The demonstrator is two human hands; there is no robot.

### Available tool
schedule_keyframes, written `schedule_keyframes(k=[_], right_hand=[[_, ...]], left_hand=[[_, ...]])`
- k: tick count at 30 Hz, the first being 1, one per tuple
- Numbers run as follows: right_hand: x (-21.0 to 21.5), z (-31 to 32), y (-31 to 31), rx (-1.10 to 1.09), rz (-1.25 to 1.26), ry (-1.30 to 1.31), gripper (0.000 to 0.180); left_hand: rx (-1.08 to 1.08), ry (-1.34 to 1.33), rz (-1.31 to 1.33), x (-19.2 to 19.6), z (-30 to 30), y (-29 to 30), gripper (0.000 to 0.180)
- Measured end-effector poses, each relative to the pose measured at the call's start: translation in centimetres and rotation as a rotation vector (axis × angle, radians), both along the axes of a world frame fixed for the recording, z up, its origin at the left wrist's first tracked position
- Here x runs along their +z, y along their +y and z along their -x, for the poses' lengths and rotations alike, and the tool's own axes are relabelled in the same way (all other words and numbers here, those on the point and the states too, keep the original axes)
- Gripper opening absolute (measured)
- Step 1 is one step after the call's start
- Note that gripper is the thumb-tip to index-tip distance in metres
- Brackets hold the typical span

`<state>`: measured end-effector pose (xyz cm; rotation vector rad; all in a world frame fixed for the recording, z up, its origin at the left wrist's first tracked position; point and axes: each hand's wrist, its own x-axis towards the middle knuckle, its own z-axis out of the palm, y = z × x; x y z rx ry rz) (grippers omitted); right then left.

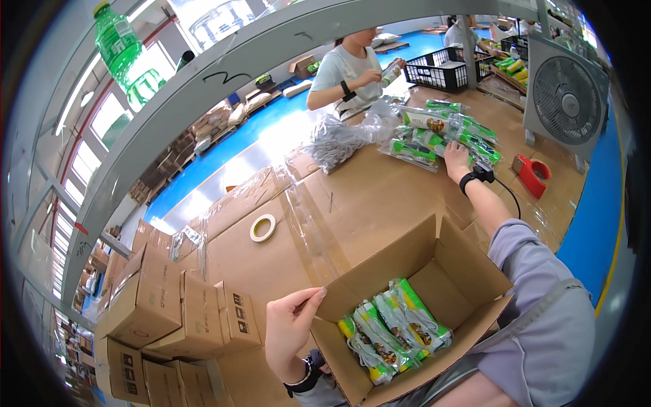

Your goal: Packing several flashlight units into a cardboard box and sealing it with tape.

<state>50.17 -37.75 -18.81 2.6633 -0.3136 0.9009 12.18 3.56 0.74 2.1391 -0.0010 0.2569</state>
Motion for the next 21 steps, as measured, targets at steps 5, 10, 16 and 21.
schedule_keyframes(k=[5, 10, 16, 21], right_hand=[[5.6, 3.3, -1.2, 0.430, -0.804, 0.293, 0.032], [16.8, 13.0, 0.7, 0.954, -1.785, 0.319, 0.037], [29.4, 26.0, 0.6, 1.151, -1.418, 0.949, 0.048], [31.3, 29.7, 6.8, 1.157, -0.384, 1.665, 0.041]], left_hand=[[-0.007, -0.005, 0.004, 0.0, 0.1, 0.2, 0.019], [-0.010, -0.017, -0.002, 0.4, 0.3, -0.2, 0.017], [0.012, 0.008, -0.095, 1.0, 1.6, -1.9, 0.014], [-0.076, -0.039, -0.109, 1.0, 2.7, -3.6, 0.012]])
